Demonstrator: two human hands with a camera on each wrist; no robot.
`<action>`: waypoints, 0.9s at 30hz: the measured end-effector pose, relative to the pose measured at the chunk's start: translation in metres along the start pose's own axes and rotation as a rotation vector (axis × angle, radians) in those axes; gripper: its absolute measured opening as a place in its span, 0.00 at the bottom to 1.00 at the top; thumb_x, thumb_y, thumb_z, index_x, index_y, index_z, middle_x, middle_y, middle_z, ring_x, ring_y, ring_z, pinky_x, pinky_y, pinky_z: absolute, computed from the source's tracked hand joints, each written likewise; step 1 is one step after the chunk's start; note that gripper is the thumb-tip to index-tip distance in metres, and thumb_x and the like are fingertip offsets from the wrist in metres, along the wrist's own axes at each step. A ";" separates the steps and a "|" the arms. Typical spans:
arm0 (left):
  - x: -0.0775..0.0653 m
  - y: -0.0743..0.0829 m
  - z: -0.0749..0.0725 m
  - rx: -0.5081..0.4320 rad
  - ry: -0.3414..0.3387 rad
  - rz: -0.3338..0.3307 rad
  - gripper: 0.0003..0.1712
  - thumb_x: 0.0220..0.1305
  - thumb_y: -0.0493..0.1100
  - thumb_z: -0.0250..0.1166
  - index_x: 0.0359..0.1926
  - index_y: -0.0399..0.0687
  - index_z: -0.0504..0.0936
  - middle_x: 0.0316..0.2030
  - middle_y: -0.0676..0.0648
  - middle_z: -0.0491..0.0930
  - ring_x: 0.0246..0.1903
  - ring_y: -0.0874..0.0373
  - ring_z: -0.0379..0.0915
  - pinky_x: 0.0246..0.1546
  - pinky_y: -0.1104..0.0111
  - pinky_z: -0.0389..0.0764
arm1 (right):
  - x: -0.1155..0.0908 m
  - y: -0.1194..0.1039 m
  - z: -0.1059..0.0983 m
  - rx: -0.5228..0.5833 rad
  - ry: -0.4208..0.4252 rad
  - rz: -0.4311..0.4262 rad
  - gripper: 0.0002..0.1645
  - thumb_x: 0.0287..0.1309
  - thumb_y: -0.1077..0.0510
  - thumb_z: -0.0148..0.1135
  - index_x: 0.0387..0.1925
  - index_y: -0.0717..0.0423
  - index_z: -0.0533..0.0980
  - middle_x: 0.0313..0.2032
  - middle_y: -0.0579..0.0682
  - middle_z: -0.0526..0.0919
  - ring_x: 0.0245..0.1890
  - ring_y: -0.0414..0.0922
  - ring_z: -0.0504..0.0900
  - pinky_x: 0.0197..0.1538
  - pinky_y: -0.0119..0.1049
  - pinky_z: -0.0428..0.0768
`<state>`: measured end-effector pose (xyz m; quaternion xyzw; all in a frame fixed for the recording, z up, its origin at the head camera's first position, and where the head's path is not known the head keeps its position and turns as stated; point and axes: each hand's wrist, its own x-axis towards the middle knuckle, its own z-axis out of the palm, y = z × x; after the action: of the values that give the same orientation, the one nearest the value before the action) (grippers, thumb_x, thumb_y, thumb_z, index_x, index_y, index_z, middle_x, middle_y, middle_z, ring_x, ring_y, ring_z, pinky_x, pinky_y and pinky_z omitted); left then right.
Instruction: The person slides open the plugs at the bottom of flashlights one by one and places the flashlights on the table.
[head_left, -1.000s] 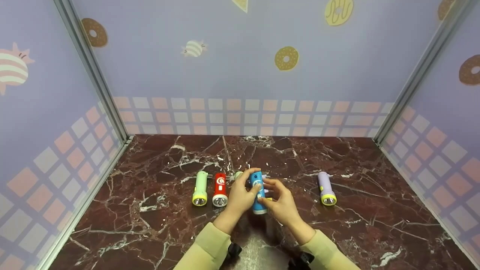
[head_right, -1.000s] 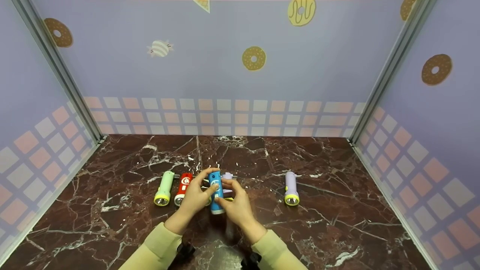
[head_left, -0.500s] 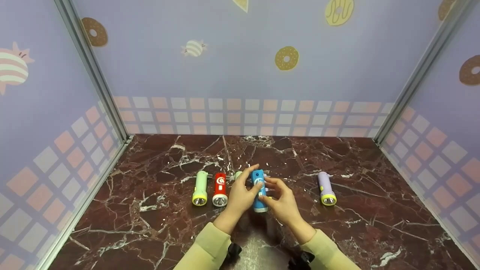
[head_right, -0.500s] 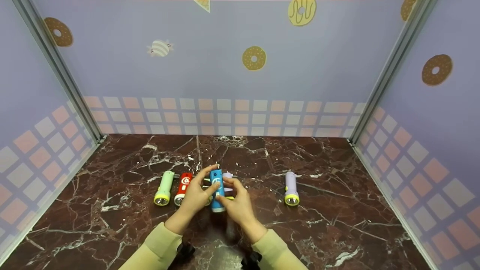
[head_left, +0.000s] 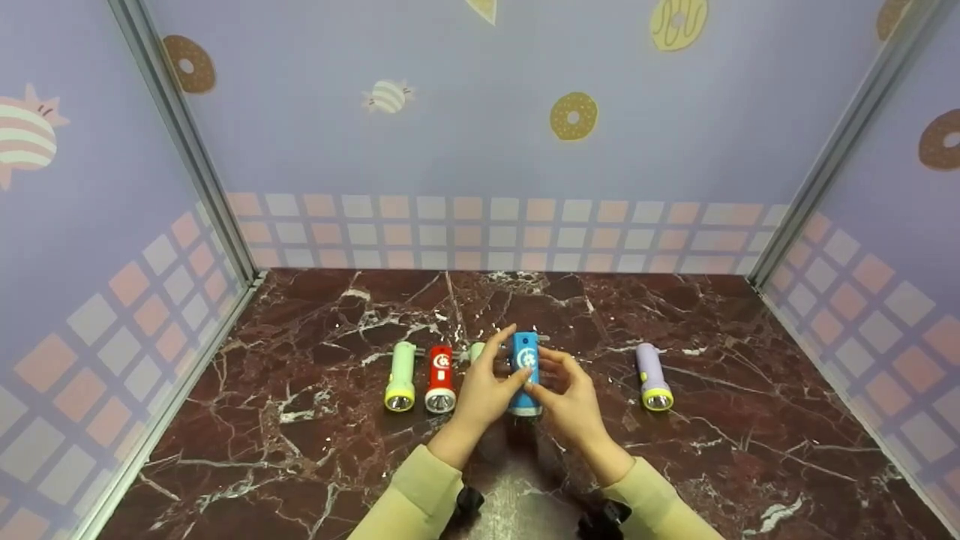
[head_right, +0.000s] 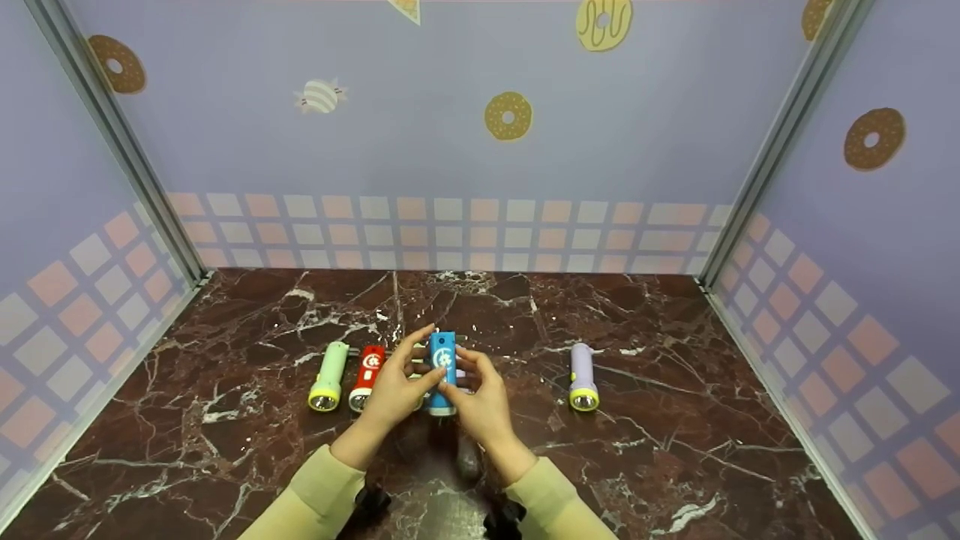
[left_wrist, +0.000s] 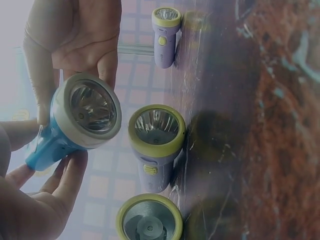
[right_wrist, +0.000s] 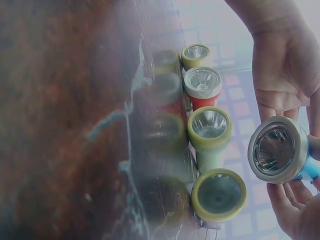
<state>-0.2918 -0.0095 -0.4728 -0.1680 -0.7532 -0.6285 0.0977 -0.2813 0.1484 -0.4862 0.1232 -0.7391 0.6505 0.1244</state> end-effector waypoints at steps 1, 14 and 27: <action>0.000 0.000 0.000 -0.004 -0.004 0.000 0.39 0.63 0.38 0.72 0.73 0.47 0.69 0.54 0.31 0.80 0.45 0.39 0.86 0.45 0.61 0.89 | 0.001 0.000 0.000 -0.001 0.003 -0.001 0.29 0.54 0.71 0.71 0.59 0.68 0.75 0.58 0.68 0.82 0.55 0.58 0.84 0.53 0.33 0.85; 0.002 -0.001 0.000 -0.060 0.019 -0.007 0.38 0.59 0.33 0.72 0.70 0.45 0.73 0.47 0.33 0.80 0.41 0.46 0.82 0.47 0.58 0.88 | 0.000 -0.002 0.000 0.008 -0.001 -0.014 0.29 0.54 0.71 0.72 0.58 0.69 0.75 0.58 0.69 0.82 0.54 0.59 0.85 0.53 0.34 0.85; 0.005 -0.001 -0.005 -0.110 0.040 -0.050 0.37 0.57 0.32 0.72 0.69 0.40 0.73 0.47 0.31 0.82 0.39 0.49 0.84 0.40 0.68 0.86 | 0.001 -0.009 -0.005 0.062 -0.100 0.084 0.34 0.57 0.71 0.70 0.65 0.69 0.71 0.56 0.72 0.81 0.54 0.62 0.84 0.57 0.35 0.84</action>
<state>-0.2974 -0.0141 -0.4703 -0.1419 -0.7194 -0.6743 0.0877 -0.2792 0.1524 -0.4771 0.1281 -0.7285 0.6706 0.0561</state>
